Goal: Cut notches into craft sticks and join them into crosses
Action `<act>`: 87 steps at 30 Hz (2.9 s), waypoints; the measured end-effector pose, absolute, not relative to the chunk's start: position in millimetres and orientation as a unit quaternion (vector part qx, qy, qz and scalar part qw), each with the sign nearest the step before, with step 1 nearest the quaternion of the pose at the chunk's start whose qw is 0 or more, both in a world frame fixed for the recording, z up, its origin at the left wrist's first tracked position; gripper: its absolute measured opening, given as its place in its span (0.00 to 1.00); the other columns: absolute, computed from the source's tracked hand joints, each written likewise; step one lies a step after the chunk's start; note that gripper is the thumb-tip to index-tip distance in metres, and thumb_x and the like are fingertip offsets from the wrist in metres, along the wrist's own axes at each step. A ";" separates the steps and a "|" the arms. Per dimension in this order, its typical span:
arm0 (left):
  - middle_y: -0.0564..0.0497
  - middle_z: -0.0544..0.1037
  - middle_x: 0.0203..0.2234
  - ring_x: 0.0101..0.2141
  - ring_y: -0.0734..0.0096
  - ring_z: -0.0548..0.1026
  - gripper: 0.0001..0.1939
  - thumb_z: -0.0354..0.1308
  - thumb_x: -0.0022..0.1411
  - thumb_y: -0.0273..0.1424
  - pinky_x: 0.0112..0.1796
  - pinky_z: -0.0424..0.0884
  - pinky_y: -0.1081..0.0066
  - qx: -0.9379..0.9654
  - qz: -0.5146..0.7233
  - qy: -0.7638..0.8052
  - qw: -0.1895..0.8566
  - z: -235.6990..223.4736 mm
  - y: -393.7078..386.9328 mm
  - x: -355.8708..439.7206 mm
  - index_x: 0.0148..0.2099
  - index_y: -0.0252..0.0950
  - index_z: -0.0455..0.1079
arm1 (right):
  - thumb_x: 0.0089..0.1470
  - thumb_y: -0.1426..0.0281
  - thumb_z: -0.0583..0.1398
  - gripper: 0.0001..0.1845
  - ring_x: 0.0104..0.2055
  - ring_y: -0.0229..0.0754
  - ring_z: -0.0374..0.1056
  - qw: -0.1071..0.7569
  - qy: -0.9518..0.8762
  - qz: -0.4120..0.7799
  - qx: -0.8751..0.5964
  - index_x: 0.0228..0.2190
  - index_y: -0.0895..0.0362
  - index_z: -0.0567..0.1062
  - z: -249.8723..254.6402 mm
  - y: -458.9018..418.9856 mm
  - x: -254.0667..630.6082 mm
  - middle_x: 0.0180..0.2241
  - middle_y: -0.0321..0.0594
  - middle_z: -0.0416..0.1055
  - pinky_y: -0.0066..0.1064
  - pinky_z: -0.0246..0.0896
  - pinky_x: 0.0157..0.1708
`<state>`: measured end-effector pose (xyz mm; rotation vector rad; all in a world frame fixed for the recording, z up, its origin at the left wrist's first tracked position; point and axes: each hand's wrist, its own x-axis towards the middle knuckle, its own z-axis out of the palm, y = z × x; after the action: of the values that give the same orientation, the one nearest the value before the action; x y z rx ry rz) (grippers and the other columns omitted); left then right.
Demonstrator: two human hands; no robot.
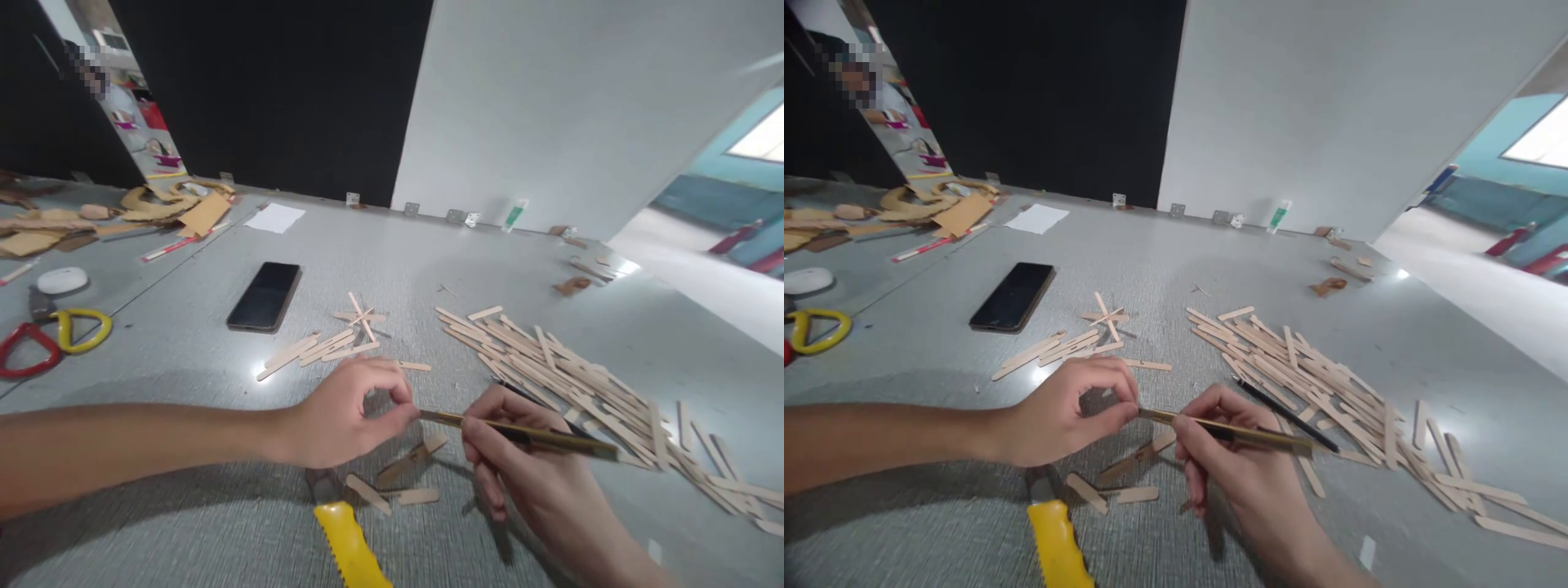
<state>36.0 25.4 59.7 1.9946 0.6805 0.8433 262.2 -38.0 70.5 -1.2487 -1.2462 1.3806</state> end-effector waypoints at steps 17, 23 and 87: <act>0.48 0.82 0.41 0.40 0.65 0.78 0.15 0.54 0.76 0.38 0.36 0.69 0.69 0.752 0.318 0.294 0.497 45.9 28.1 35.4 0.51 0.38 0.79 | 0.60 0.47 0.66 0.28 0.17 0.35 0.69 0.469 -0.462 0.513 -0.550 0.26 0.59 0.77 51.6 -30.9 262.8 0.16 0.38 0.74 0.22 0.62 0.18; 0.48 0.81 0.40 0.40 0.65 0.77 0.19 0.48 0.79 0.42 0.39 0.69 0.67 0.732 0.338 0.309 0.504 44.0 27.8 35.4 0.59 0.39 0.73 | 0.55 0.52 0.72 0.22 0.16 0.33 0.65 0.481 -0.457 0.526 -0.532 0.29 0.57 0.77 45.4 -33.0 257.7 0.16 0.31 0.70 0.22 0.61 0.17; 0.54 0.75 0.24 0.29 0.70 0.72 0.17 0.54 0.76 0.38 0.39 0.66 0.69 0.860 0.249 0.184 0.405 42.1 33.4 40.6 0.35 0.37 0.76 | 0.63 0.47 0.64 0.27 0.15 0.33 0.67 0.402 -0.496 0.602 -0.479 0.28 0.59 0.75 49.3 -38.0 249.4 0.20 0.37 0.75 0.22 0.63 0.15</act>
<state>40.6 33.4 42.1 2.1708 0.4648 0.6289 249.4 -38.0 49.3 -1.2114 -1.2539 1.5226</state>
